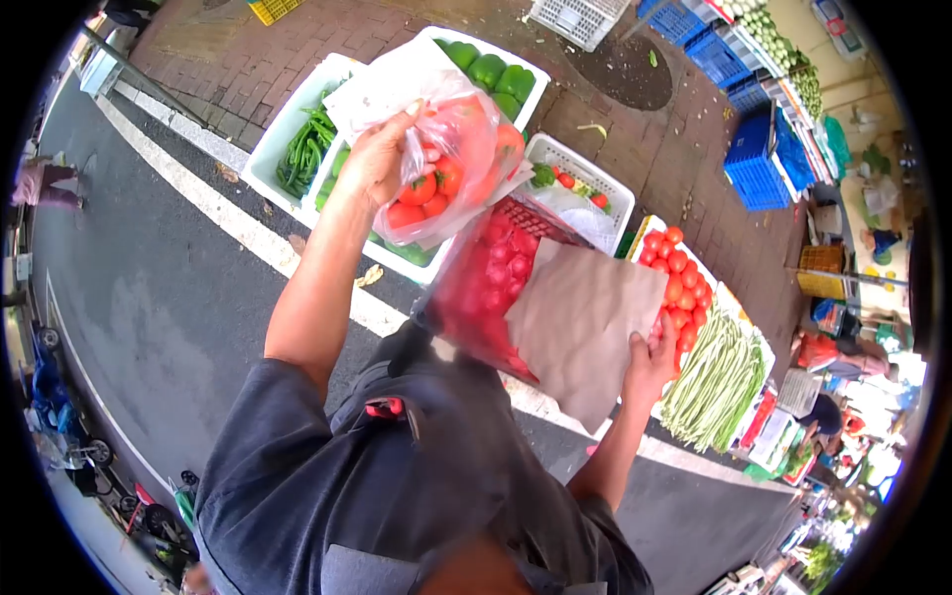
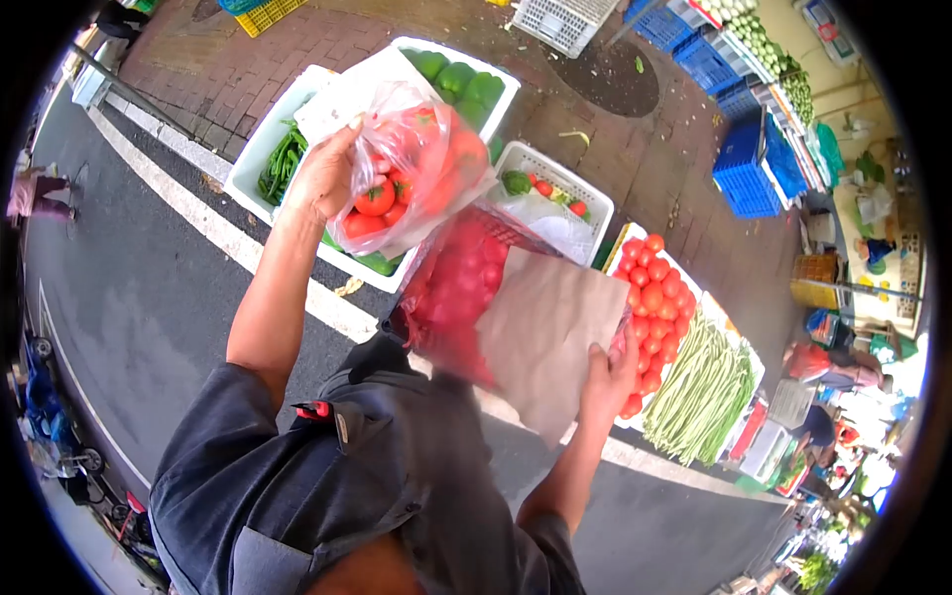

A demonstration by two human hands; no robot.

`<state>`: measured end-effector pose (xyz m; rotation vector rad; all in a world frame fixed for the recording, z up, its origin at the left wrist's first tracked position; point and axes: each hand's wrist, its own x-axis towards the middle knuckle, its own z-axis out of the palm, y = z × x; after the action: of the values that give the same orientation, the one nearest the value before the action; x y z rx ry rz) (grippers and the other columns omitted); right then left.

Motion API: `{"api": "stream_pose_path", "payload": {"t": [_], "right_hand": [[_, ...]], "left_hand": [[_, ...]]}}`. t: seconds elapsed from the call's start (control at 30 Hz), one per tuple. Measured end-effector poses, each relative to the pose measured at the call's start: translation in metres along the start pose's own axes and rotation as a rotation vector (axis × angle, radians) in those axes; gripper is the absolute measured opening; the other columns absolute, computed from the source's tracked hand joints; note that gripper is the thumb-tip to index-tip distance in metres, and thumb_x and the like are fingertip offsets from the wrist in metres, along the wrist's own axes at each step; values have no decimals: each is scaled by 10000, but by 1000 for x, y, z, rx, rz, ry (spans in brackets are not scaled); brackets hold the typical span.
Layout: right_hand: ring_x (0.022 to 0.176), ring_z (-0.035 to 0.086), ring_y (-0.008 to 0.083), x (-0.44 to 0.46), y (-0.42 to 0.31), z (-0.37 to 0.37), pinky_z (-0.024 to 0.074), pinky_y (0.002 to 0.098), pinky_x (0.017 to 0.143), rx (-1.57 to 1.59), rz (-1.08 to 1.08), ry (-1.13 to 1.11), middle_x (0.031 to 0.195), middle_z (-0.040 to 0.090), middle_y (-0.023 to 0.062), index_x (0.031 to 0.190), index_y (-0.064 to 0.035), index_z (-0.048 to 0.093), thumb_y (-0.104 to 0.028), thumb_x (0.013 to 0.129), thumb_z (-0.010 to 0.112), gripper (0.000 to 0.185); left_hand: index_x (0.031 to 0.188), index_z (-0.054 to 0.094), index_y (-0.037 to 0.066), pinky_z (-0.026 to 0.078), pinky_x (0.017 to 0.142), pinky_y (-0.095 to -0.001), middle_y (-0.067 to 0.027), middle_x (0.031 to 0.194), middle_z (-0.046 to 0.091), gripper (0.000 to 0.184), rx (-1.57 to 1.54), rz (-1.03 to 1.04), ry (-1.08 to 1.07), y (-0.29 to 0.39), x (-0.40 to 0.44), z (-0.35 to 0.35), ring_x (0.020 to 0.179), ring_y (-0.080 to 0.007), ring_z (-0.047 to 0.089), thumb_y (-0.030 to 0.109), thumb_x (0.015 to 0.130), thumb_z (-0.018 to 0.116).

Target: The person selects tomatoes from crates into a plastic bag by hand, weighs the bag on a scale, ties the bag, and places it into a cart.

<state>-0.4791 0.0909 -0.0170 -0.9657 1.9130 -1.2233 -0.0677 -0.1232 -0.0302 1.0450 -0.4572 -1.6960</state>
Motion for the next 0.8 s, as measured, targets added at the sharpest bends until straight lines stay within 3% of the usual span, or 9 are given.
{"api": "stream_pose_path", "payload": {"t": [0.03,0.13,0.27,0.3,0.4,0.53,0.57,0.77,0.8], "right_hand": [[971,633,144,-3,-8,-2,478,260,863,-73,-2,9,1157,653,131,1435,48,374,94,869,532,589],[931,629,125,-10,-16,4,480,248,832,214,-95,21,1109,666,108,1405,57,415,89,864,547,558],[945,633,129,-7,34,-13,485,253,848,215,-90,57,1103,673,98,1343,56,489,85,869,544,478],[1058,614,175,-9,30,-12,464,283,909,197,-115,8,1227,618,138,1357,86,460,87,900,494,459],[1028,610,142,-13,34,-9,467,265,880,208,23,-22,1188,634,124,1324,79,493,72,905,508,419],[970,605,118,-15,34,0,465,249,841,235,54,-33,1132,647,107,1258,75,531,53,910,515,349],[962,614,122,-14,35,1,471,254,845,210,47,-32,1125,654,101,1264,66,533,56,905,517,360],[934,623,120,-18,34,3,481,258,846,138,41,12,1095,665,78,1257,49,550,55,900,517,358],[928,622,118,-17,32,5,481,257,843,166,55,11,1086,667,75,1247,49,555,53,901,517,348]], "left_hand": [[1093,620,66,538,673,-345,-56,966,651,323,-25,19,-22,0,6,0,827,-182,661,305,896,711],[1092,639,90,550,684,-344,-70,996,676,236,-73,40,-102,-3,20,9,896,-165,665,229,909,690],[1092,626,31,558,827,-466,-89,1031,678,187,-399,49,-109,0,16,11,914,-232,665,91,915,622],[1083,617,-2,553,854,-507,-121,1041,680,186,-406,86,-128,0,11,8,912,-261,664,75,914,603],[1122,610,3,499,967,-561,-103,970,683,225,-535,94,-303,-2,4,2,876,-245,666,108,924,609],[1073,635,16,550,810,-459,-64,860,666,190,-286,101,-85,6,-12,25,766,-201,649,151,941,615],[1061,644,27,542,738,-393,-61,852,662,180,-304,132,-170,3,-2,3,740,-183,636,159,941,624],[1013,617,71,462,952,-514,-22,762,600,136,-355,360,-119,8,-18,29,823,-228,588,196,968,587],[1018,612,73,445,973,-525,-18,748,582,139,-395,369,-213,4,-19,30,809,-231,578,199,975,573]]}}
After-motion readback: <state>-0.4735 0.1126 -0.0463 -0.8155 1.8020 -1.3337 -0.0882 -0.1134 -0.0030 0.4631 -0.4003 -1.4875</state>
